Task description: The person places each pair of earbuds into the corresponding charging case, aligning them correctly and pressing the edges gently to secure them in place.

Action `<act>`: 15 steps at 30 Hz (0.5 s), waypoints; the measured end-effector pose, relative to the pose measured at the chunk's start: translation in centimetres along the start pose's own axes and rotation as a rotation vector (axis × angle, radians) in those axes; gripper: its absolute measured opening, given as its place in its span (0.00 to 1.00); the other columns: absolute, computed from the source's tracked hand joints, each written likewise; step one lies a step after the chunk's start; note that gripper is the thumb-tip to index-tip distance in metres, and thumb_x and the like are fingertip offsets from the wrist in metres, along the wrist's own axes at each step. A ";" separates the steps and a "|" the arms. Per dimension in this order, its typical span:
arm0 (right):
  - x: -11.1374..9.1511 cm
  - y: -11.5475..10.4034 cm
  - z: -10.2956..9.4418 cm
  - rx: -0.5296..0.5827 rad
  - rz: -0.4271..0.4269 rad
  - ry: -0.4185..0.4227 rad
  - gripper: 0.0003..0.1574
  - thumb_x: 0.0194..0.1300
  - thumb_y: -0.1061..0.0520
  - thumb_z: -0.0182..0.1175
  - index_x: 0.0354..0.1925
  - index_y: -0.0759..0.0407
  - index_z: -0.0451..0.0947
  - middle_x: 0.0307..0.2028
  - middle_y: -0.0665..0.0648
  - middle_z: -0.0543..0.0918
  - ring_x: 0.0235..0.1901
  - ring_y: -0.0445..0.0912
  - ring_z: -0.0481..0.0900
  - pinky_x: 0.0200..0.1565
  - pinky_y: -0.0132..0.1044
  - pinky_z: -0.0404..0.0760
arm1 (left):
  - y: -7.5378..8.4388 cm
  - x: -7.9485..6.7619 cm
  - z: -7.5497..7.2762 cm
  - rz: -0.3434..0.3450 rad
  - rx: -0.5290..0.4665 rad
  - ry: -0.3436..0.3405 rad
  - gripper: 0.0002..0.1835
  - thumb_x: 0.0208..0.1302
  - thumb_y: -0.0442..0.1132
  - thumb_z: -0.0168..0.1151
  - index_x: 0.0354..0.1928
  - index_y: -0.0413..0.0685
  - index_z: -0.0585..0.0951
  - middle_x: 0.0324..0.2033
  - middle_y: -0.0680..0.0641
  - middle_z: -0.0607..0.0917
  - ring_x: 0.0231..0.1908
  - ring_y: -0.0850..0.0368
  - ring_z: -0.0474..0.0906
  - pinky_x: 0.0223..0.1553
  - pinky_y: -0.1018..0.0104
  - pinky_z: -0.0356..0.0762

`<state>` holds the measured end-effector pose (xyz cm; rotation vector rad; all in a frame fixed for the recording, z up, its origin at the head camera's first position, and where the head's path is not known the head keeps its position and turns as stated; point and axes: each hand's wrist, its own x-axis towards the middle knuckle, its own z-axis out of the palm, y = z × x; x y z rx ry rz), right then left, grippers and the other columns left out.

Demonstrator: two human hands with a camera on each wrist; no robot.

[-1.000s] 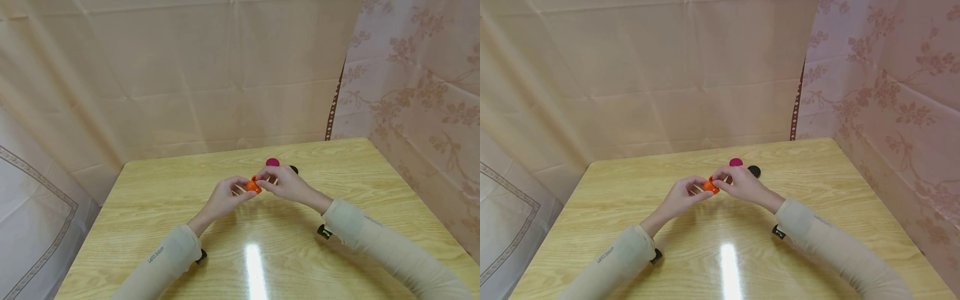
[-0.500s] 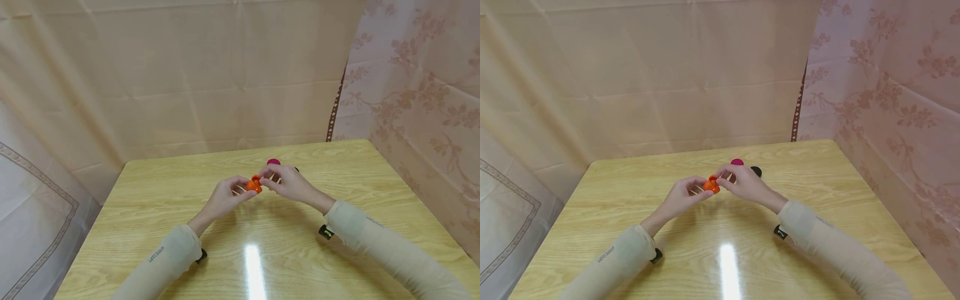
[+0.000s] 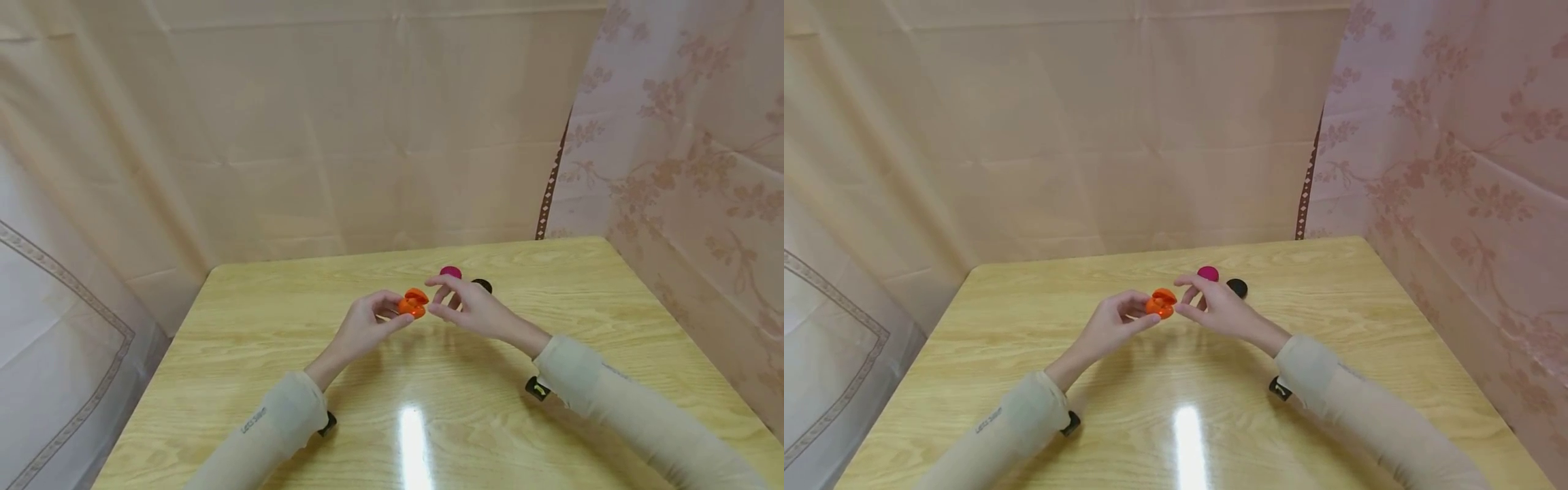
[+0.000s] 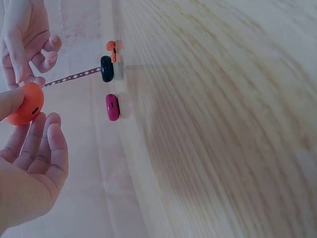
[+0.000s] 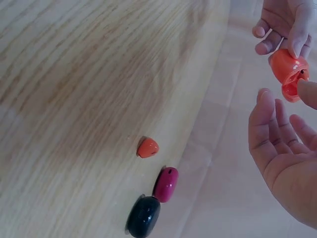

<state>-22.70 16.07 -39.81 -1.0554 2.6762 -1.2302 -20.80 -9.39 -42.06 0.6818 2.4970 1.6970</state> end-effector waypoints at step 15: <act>-0.3 1.2 0.4 0.114 0.021 -0.093 0.20 0.73 0.54 0.63 0.56 0.66 0.80 0.41 0.55 0.84 0.31 0.59 0.84 0.27 0.40 0.84 | -0.3 0.0 0.5 0.013 -0.018 0.068 0.16 0.65 0.45 0.72 0.51 0.46 0.83 0.40 0.53 0.88 0.41 0.57 0.85 0.42 0.61 0.84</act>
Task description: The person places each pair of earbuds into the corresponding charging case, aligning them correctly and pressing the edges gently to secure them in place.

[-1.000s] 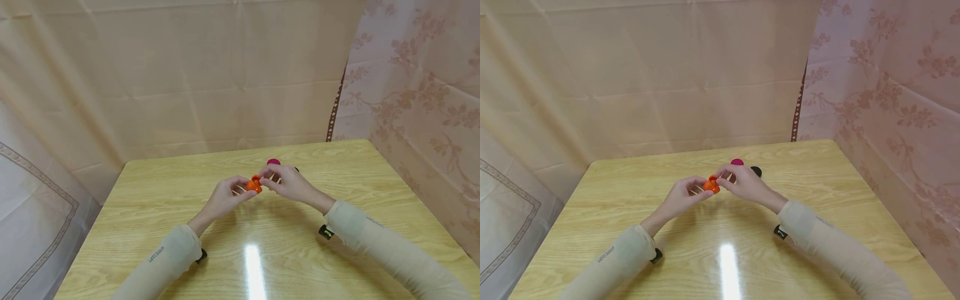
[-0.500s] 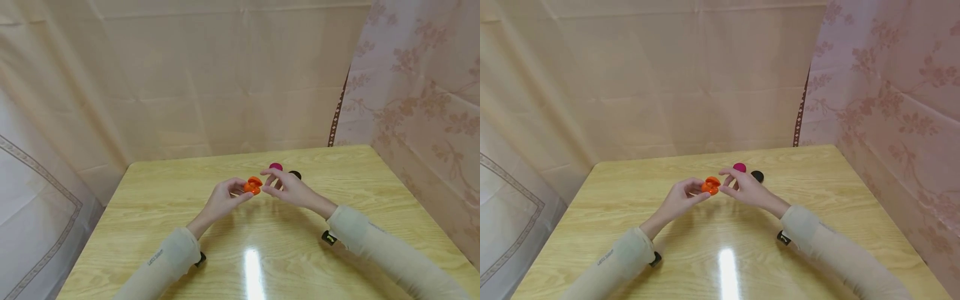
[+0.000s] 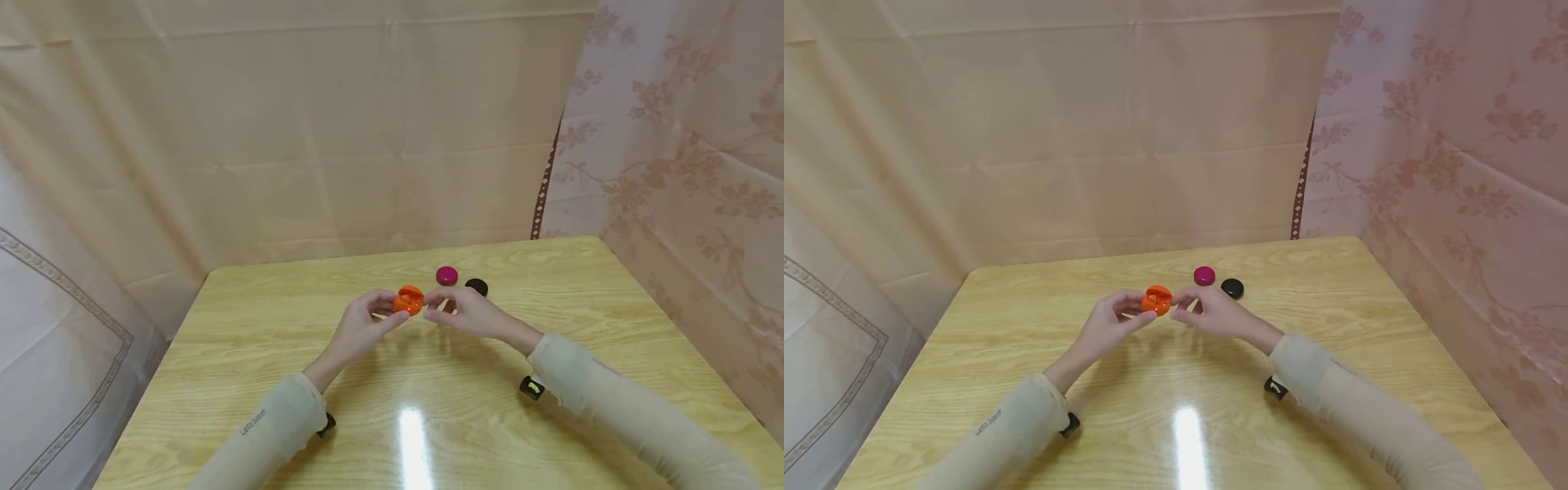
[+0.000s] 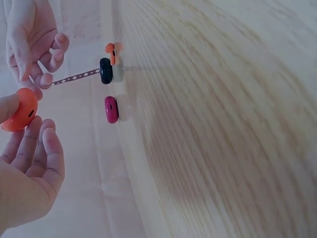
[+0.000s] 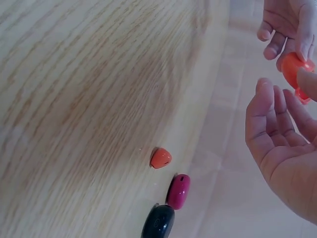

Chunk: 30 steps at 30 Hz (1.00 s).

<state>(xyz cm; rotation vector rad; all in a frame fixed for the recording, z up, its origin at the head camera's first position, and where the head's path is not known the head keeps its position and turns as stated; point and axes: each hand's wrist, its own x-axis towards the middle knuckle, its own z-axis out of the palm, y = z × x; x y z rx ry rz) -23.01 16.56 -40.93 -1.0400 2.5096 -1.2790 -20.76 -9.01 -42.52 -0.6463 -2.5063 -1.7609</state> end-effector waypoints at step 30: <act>0.3 -0.6 0.0 0.217 0.090 0.074 0.16 0.72 0.54 0.64 0.53 0.61 0.81 0.37 0.58 0.83 0.36 0.68 0.81 0.32 0.49 0.85 | 1.0 -0.1 0.8 0.031 0.015 0.072 0.16 0.66 0.49 0.71 0.52 0.52 0.84 0.41 0.54 0.85 0.41 0.55 0.79 0.39 0.60 0.81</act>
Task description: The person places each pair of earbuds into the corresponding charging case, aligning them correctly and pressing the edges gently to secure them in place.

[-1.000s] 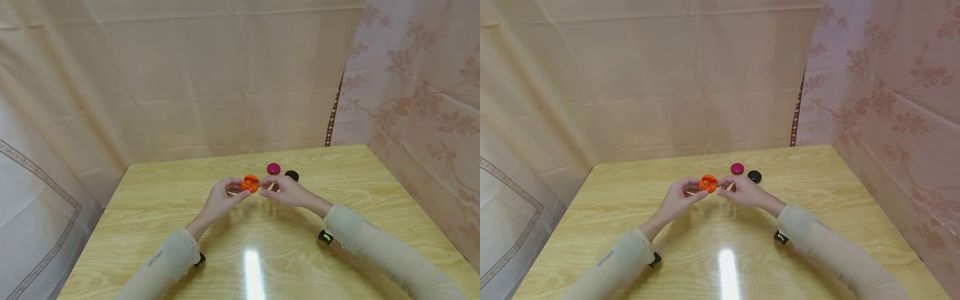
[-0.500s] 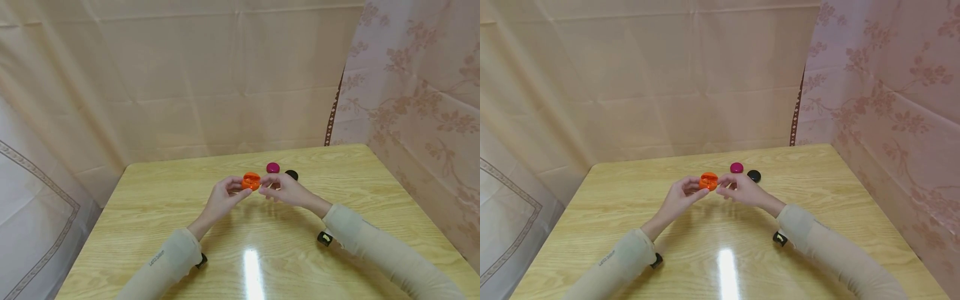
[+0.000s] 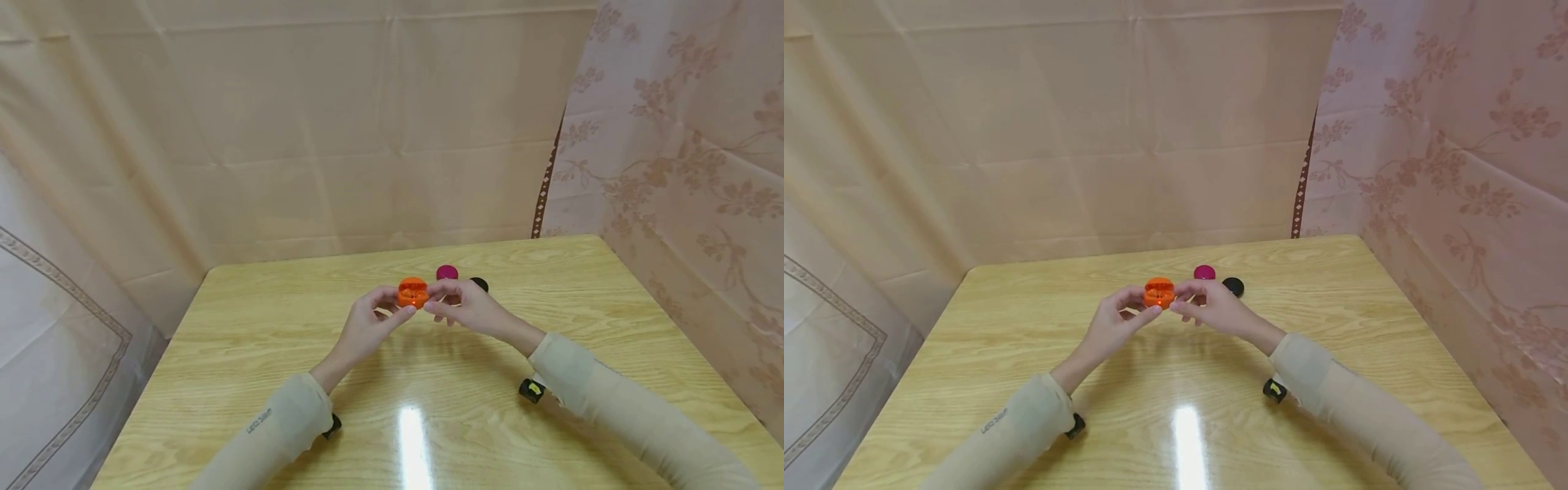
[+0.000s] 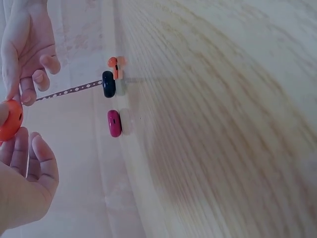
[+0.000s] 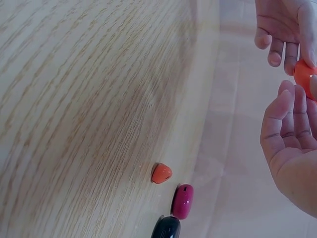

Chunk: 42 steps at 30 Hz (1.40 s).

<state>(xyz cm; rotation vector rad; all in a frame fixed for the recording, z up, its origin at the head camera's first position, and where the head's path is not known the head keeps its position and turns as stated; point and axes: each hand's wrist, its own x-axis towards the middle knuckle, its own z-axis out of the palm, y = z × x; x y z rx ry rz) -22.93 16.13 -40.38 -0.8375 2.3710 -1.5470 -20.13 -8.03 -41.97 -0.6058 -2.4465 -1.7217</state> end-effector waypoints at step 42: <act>0.0 -0.5 1.0 0.269 0.090 -0.013 0.19 0.76 0.60 0.58 0.60 0.68 0.74 0.41 0.61 0.86 0.41 0.70 0.82 0.38 0.45 0.87 | -0.2 -0.1 0.1 -0.001 0.035 -0.103 0.14 0.71 0.51 0.64 0.46 0.49 0.86 0.37 0.46 0.88 0.36 0.57 0.82 0.39 0.60 0.83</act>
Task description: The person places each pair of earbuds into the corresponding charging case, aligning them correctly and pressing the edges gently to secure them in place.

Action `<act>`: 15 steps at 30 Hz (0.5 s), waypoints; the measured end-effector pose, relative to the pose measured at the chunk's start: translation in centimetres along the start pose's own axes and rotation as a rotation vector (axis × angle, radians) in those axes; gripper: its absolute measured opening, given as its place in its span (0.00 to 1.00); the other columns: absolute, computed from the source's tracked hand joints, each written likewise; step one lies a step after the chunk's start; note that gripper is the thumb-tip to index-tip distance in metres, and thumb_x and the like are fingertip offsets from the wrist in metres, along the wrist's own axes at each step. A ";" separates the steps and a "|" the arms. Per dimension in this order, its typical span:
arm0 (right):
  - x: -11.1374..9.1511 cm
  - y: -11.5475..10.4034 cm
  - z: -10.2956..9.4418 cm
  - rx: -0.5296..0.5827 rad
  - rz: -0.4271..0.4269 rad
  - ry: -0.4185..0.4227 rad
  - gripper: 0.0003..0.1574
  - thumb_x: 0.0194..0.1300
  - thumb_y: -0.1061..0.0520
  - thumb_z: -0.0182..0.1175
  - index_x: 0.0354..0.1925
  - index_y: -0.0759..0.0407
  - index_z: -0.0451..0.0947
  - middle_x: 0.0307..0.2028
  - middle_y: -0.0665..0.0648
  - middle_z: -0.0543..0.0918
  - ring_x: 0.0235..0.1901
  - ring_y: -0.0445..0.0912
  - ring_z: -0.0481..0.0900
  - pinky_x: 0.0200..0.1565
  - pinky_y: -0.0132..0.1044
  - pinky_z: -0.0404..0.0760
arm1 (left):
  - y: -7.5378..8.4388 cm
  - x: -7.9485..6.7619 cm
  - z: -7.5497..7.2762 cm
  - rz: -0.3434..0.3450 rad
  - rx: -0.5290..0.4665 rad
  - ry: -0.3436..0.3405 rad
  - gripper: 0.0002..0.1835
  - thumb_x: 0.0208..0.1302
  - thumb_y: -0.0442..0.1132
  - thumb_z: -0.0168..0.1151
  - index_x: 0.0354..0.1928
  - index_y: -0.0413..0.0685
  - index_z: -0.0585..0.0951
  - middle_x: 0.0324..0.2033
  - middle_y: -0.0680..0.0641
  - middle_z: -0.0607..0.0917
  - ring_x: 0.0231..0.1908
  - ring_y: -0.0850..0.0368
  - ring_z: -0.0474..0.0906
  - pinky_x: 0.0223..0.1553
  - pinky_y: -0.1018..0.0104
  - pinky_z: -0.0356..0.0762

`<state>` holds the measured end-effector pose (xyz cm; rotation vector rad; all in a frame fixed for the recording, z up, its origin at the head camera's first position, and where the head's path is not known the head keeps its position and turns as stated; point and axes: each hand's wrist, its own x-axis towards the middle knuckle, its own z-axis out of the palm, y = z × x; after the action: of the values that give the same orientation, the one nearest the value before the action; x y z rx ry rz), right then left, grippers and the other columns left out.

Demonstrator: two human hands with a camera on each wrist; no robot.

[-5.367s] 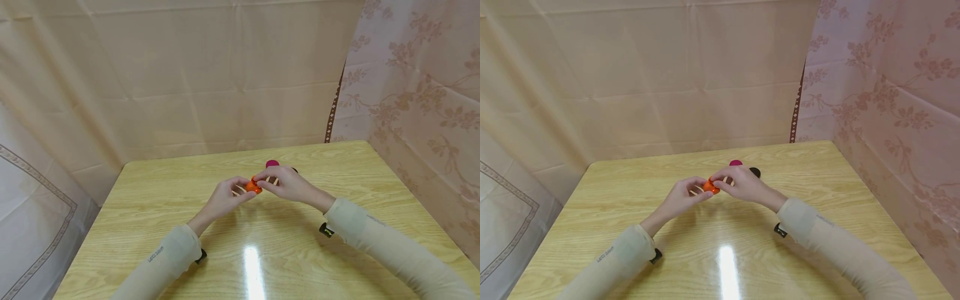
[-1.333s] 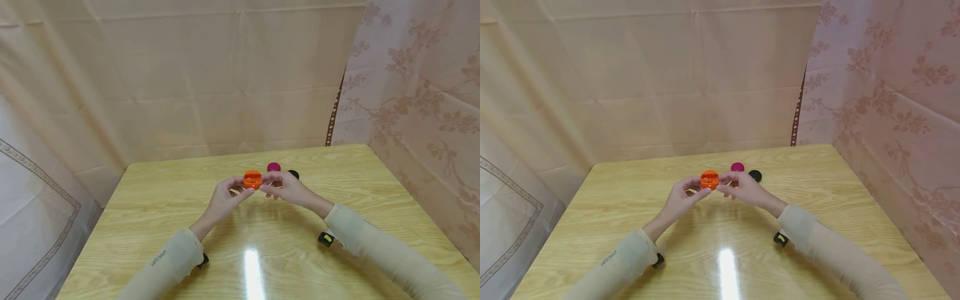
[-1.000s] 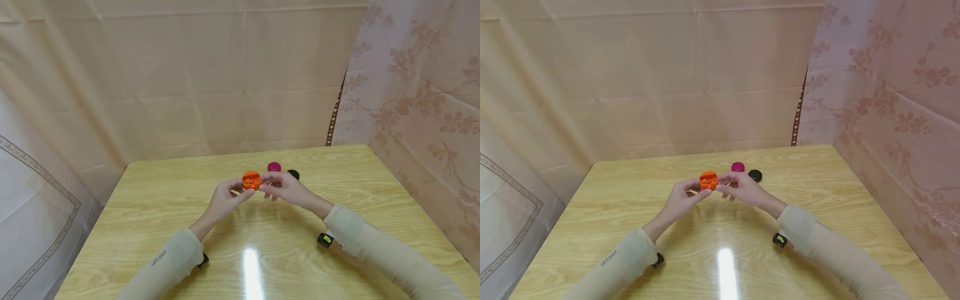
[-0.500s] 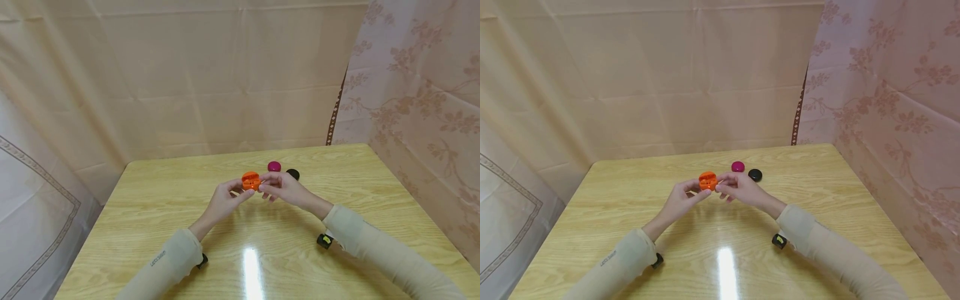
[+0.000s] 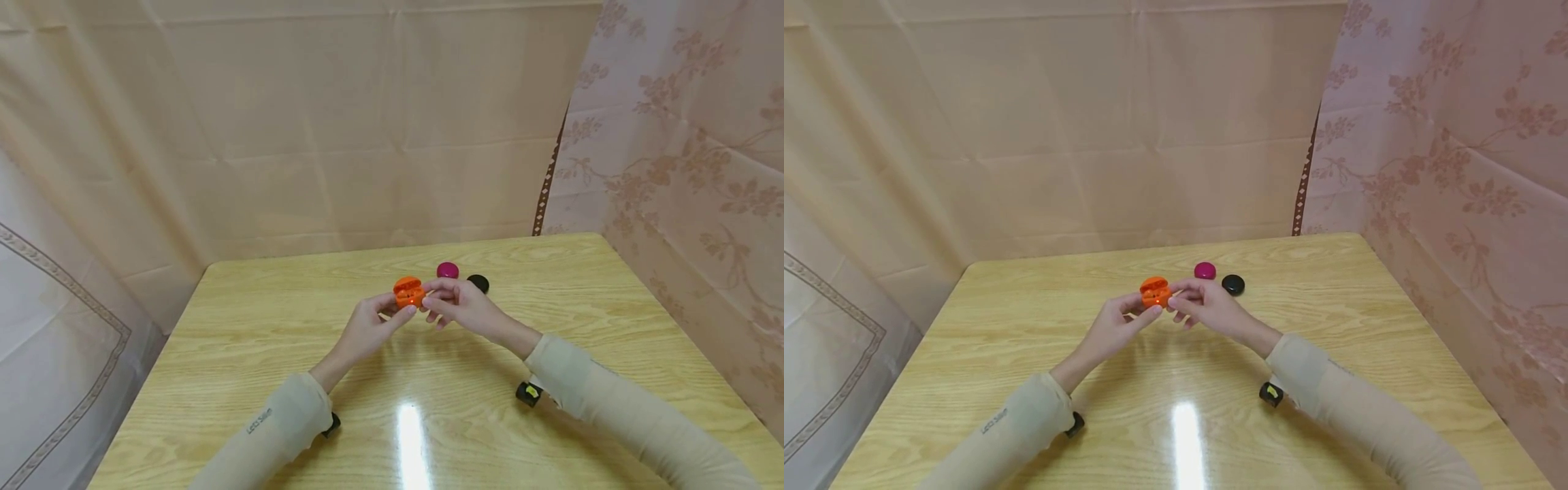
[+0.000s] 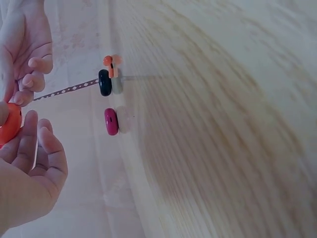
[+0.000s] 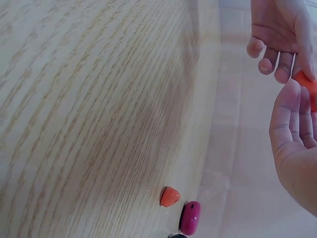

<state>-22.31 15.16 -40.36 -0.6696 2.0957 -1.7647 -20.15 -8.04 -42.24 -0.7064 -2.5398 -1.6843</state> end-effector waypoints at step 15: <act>-0.1 0.4 -2.4 -0.495 -0.185 -0.004 0.18 0.73 0.55 0.63 0.57 0.60 0.79 0.44 0.58 0.85 0.37 0.53 0.85 0.35 0.42 0.86 | 0.1 -0.1 -0.3 -0.022 -0.003 -0.004 0.14 0.70 0.53 0.66 0.45 0.52 0.86 0.38 0.48 0.88 0.37 0.56 0.82 0.43 0.58 0.82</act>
<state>-23.57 17.26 -40.30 -1.0209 2.5626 -1.3191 -20.10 -8.27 -42.06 -0.6855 -2.5578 -1.6957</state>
